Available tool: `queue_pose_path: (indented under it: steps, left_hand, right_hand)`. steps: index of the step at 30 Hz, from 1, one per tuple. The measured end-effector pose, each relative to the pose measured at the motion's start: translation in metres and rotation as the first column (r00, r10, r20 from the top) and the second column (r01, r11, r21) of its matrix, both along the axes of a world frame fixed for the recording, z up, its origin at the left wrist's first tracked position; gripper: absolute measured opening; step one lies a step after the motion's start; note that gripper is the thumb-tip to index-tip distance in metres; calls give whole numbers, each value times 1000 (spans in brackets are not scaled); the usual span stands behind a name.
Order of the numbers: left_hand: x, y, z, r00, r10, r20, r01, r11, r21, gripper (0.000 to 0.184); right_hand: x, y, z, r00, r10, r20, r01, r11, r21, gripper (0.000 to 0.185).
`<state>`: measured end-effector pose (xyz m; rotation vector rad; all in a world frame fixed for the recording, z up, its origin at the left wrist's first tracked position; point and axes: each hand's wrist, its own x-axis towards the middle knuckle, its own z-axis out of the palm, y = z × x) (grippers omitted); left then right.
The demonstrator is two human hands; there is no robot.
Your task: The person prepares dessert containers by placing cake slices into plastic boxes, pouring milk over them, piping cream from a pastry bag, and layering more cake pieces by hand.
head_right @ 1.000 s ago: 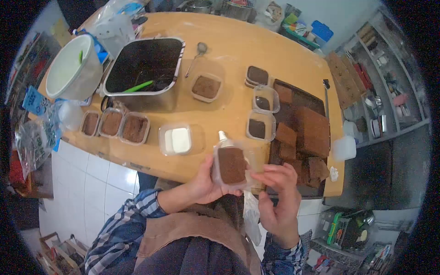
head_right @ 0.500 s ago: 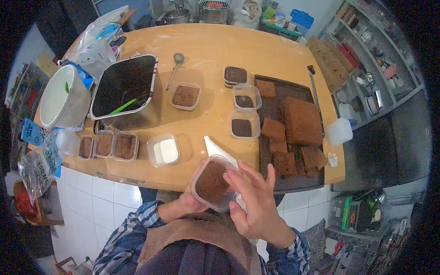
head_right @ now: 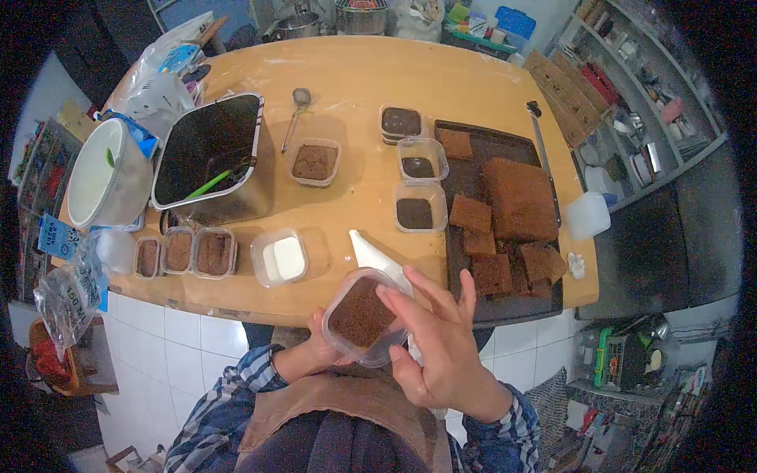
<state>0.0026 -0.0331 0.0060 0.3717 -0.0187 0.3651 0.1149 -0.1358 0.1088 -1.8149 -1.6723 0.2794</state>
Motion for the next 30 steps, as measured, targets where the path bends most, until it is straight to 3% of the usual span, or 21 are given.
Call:
queue_pose_path:
  steps: [9,13,16,20,30]
  left_hand:
    - [2,3,2,999,-23,34,19,992,125,90]
    - [0,5,12,999,-27,23,20,959,284,85]
    - [4,2,3,998,55,3,-50,876,479,95]
    - [5,4,4,992,107,68,-127,803,583,91]
    - [3,5,4,997,42,59,-65,881,468,100]
  right_hand:
    - [3,2,0,1000,22,9,-22,1000,22,55]
    - [5,-1,-8,998,43,37,-46,996,73,48]
    - [5,-7,-11,999,10,35,-14,992,128,44]
    - [-2,-5,-11,999,-24,46,17,988,155,41]
    - [-11,-3,-10,993,-87,85,77,990,116,41]
